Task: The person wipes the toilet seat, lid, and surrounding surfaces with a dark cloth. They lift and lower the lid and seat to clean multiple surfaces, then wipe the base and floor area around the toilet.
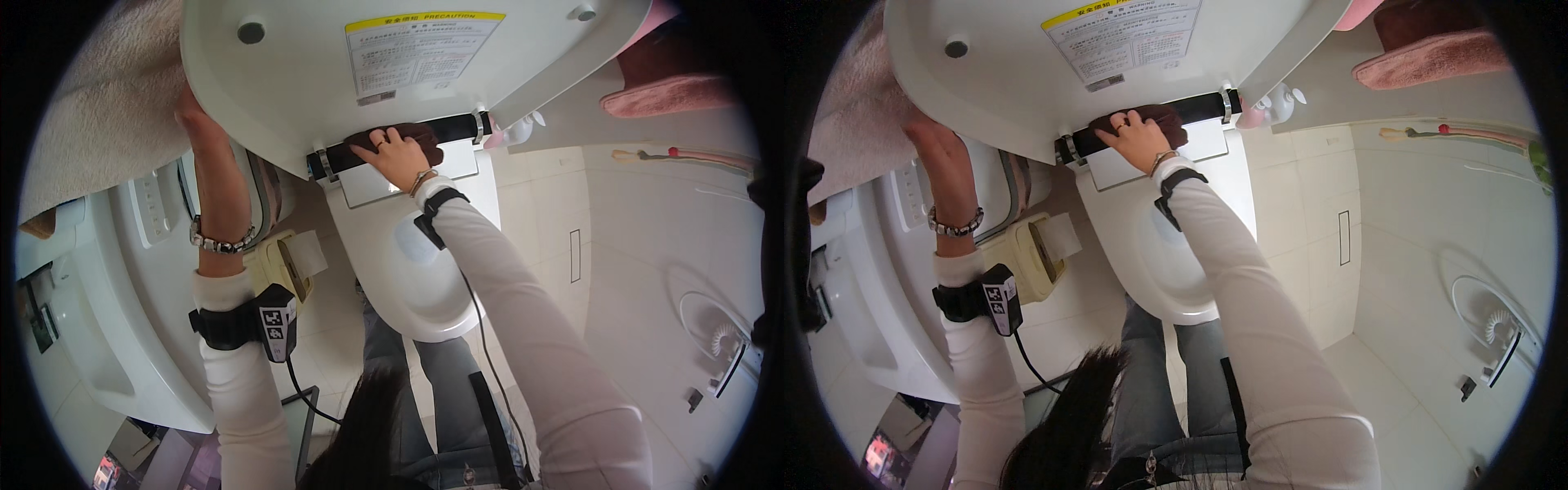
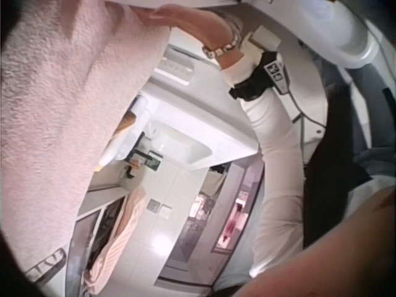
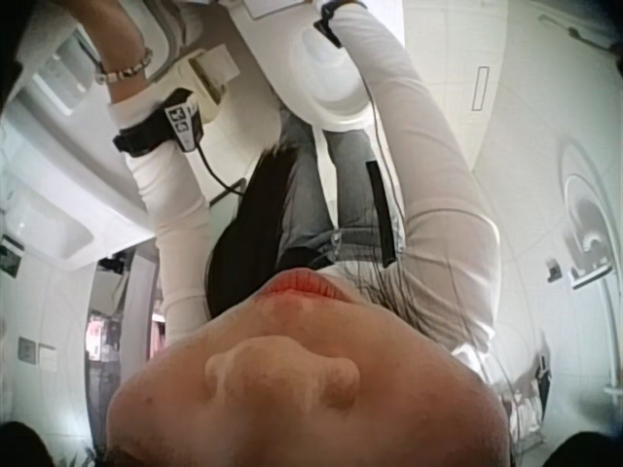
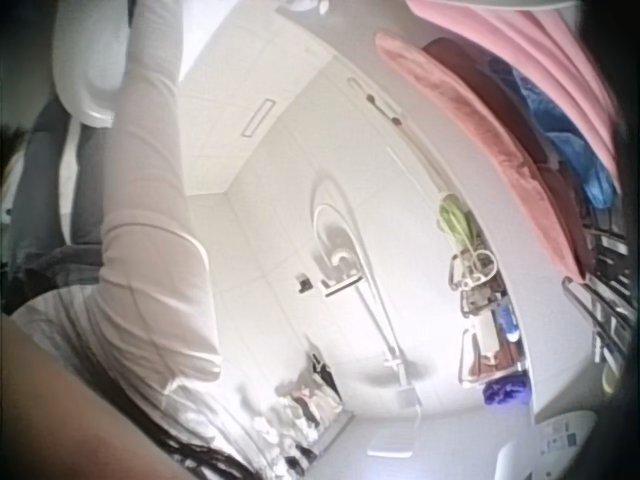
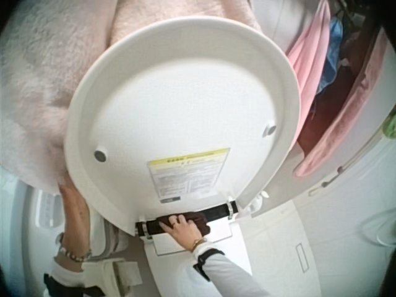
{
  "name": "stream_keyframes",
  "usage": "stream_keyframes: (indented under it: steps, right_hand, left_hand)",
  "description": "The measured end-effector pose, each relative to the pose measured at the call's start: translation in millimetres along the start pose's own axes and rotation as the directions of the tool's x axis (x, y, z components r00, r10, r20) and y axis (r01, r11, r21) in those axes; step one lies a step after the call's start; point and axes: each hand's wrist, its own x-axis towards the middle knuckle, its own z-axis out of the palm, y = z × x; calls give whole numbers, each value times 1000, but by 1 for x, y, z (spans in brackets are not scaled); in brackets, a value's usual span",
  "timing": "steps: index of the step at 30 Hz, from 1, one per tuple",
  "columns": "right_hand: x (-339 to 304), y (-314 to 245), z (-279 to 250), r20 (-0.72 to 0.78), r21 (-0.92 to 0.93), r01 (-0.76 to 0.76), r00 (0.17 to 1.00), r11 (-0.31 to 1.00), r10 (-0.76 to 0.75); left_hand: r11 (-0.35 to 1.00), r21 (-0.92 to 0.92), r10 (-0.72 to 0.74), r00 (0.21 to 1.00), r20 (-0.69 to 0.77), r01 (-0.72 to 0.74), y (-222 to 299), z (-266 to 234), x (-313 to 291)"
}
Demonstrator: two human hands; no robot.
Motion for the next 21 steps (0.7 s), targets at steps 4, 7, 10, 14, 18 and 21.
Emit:
stream_keyframes:
  steps: [4, 7, 10, 14, 18, 21]
  right_hand:
    - [-22, 35, -6, 63, -79, -67, 995, 995, 72]
    - [-47, 62, -14, 50, -51, -297, 953, 953, 300]
    - [-51, 70, -14, 174, -26, -584, 797, 811, 579]
    - [-28, 43, -13, 395, 665, -662, 705, 346, 589]
    - [10, -40, -19, 94, 994, -106, 908, 6, 409]
    - [46, -92, -21, 444, 879, -469, 735, -89, 512]
  left_hand:
    - [1000, -12, 10, 1000, 10, -10, 1, 3, -2]
    - [1000, -13, 16, 1000, 11, -16, 2, 5, -3]
    - [1000, -21, 22, 1000, 17, -22, 4, 7, -4]
    - [999, -32, 20, 999, 33, -19, 9, 9, -2]
    - [999, -46, 12, 998, 57, -10, 11, 6, -3]
    - [999, -48, 27, 994, 104, -23, 8, 2, -7]
